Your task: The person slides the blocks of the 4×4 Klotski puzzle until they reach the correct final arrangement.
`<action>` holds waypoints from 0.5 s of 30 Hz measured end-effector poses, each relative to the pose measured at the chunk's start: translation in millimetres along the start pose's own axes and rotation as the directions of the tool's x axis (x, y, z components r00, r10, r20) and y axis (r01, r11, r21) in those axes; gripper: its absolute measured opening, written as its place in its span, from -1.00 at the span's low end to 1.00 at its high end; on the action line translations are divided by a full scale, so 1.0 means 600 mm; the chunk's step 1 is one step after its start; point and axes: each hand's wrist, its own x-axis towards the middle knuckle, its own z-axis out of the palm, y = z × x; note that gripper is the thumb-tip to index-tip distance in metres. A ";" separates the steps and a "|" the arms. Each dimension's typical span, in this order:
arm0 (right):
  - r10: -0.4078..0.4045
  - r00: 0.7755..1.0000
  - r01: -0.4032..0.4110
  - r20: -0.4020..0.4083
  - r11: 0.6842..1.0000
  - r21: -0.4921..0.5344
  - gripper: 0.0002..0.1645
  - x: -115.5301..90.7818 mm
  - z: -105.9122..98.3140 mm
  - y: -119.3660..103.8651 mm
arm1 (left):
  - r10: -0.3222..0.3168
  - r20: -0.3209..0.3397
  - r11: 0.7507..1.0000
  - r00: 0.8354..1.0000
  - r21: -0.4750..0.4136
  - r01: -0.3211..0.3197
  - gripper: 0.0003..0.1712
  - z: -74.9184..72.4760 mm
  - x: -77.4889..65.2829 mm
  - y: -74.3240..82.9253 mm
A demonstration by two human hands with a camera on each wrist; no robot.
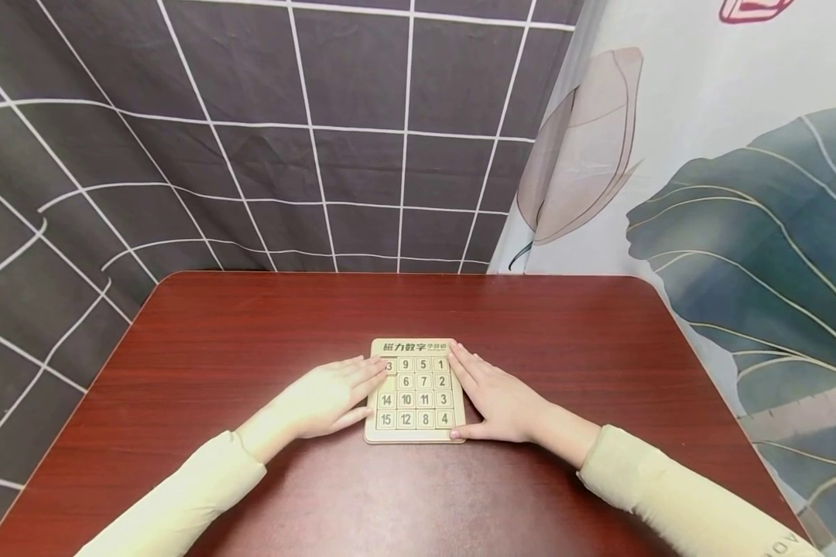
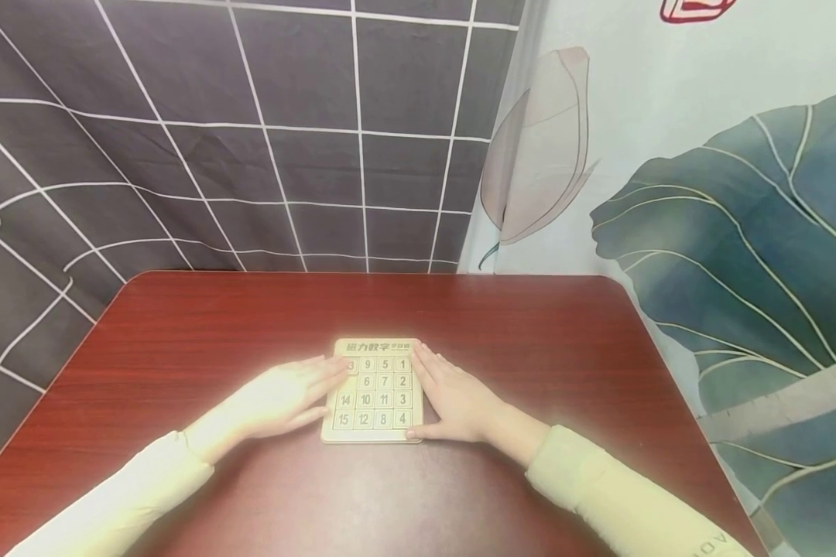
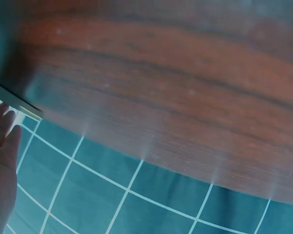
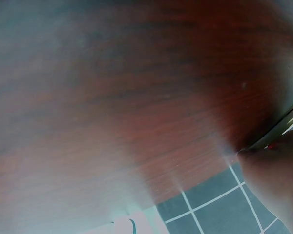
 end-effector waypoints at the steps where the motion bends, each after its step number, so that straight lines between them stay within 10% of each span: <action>1: 0.000 1.000 0.000 0.001 1.000 0.001 0.43 0.000 0.000 0.000 | 0.006 -0.006 1.000 1.000 0.006 -0.006 -0.33 -0.001 -0.001 0.002; 15: 0.004 1.000 -0.004 0.004 1.000 0.006 0.43 -0.001 -0.002 -0.001 | 0.060 -0.042 0.998 0.997 0.025 -0.059 -0.28 0.003 -0.014 0.014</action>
